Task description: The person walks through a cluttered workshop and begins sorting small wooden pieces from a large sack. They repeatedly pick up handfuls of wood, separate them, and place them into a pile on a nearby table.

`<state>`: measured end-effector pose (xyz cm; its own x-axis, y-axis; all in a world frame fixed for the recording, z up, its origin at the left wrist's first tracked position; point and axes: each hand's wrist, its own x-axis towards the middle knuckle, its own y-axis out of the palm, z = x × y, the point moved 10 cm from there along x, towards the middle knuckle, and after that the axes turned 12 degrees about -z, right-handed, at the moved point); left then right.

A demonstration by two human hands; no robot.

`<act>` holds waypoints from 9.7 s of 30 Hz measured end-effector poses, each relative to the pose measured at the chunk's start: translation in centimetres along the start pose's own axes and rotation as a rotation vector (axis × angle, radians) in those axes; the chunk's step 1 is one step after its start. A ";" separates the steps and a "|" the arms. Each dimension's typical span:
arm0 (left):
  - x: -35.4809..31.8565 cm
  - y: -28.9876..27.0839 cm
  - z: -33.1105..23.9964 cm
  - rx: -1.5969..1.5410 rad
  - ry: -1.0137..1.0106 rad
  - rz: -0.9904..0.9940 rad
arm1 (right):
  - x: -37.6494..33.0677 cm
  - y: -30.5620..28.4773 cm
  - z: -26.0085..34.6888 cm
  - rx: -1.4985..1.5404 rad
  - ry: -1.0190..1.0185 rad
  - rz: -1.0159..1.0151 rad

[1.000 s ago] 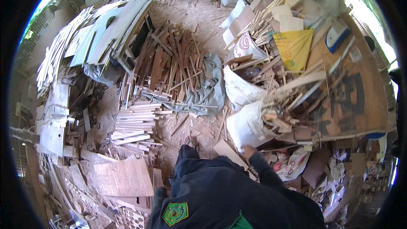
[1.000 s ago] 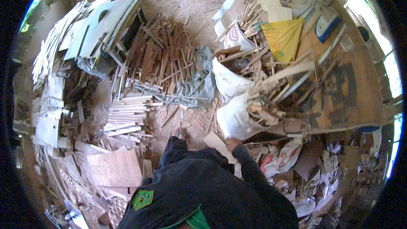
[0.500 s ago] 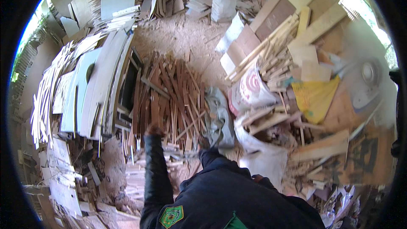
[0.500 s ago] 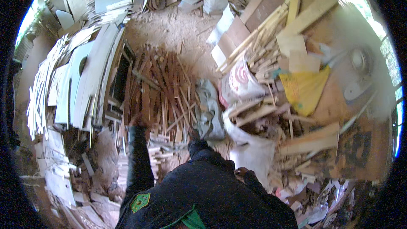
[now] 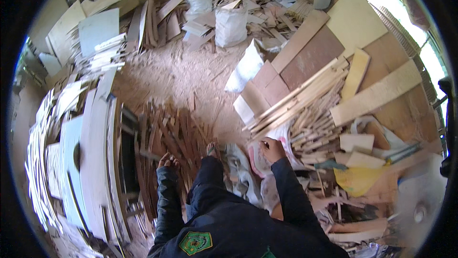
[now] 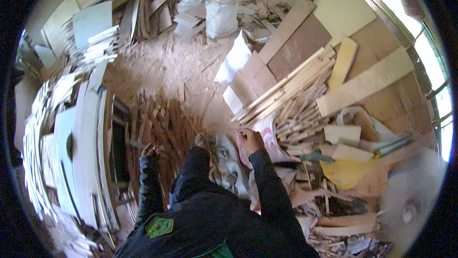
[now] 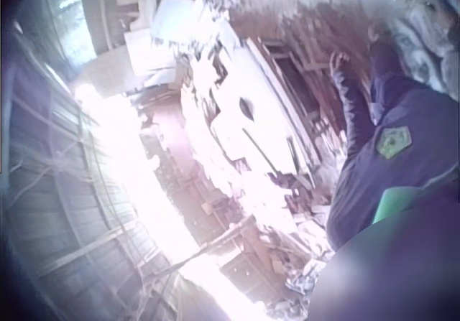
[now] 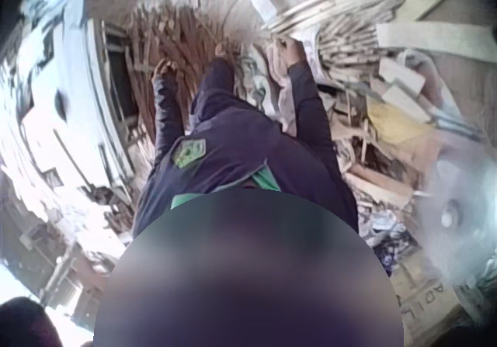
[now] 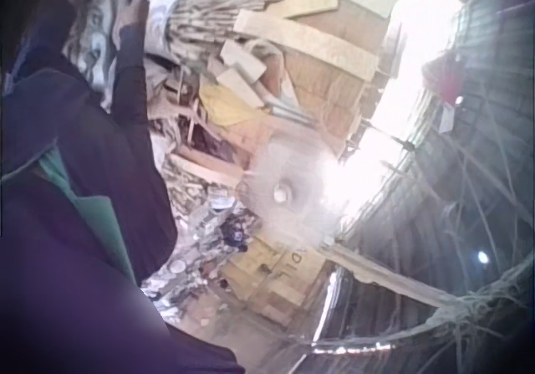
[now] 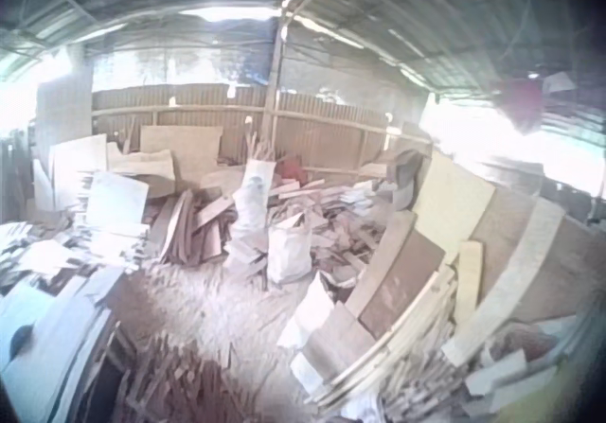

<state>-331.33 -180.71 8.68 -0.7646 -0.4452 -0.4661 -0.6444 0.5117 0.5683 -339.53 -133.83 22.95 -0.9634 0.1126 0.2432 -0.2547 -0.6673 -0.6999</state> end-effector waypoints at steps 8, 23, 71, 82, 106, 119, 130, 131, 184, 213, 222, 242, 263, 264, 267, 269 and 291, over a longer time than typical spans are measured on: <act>30.5 18.6 13.1 0.357 -0.415 0.021 | 2.6 7.8 -26.9 -0.531 0.474 0.021; 52.2 56.8 14.7 1.346 0.262 0.899 | 22.0 27.5 -32.7 -0.349 0.945 0.606; 70.8 156.3 72.5 1.198 -0.350 1.620 | 113.7 -4.7 -65.6 -0.142 1.166 -0.442; 54.6 174.8 93.9 1.210 -0.417 2.018 | 94.5 5.3 -67.0 0.107 2.063 -0.339; 14.1 179.8 119.9 1.156 -0.539 2.679 | 99.2 -5.5 -87.7 0.447 2.160 -1.132; -4.5 170.5 133.5 0.798 -0.810 3.296 | 88.5 -21.9 -98.8 0.454 2.335 -1.307; -18.8 182.8 149.5 0.880 -0.338 3.613 | 79.3 -40.4 -107.8 0.374 2.433 -1.402; -19.3 185.4 149.2 0.720 -0.200 3.647 | 78.9 -41.1 -108.2 0.377 2.436 -1.388; -11.6 183.4 159.3 1.865 -0.733 3.761 | 78.8 -37.8 -106.8 0.396 2.619 -1.520; -43.3 174.8 130.0 0.091 0.046 3.656 | 79.0 -79.1 -96.1 -0.472 1.419 -1.979; -47.0 175.7 116.5 -0.812 -0.481 3.271 | 86.7 -92.6 -83.6 -1.025 1.377 -1.657; -34.1 175.1 129.0 -0.091 0.254 3.947 | 88.9 -83.2 -96.0 -0.642 1.563 -1.430; -22.9 179.2 144.2 1.105 0.624 3.755 | 88.0 -79.6 -103.2 -0.216 1.898 -0.923; -22.3 179.9 145.1 1.115 0.629 3.733 | 87.7 -79.7 -104.2 -0.191 1.930 -0.870; -21.7 182.5 146.3 0.899 0.606 3.701 | 87.4 -80.9 -107.2 -0.201 1.937 -0.808; -19.0 184.4 148.6 1.387 0.790 3.614 | 87.3 -81.6 -109.4 -0.183 1.953 -0.788; -43.9 187.3 174.1 1.610 0.748 3.328 | 64.1 -103.0 -141.2 -0.255 2.008 -0.490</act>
<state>-420.99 62.61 17.54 0.5906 0.6114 -0.5266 -0.0410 -0.6290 -0.7763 -386.88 46.03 15.80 0.4804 0.7890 -0.3829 -0.2934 -0.2668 -0.9180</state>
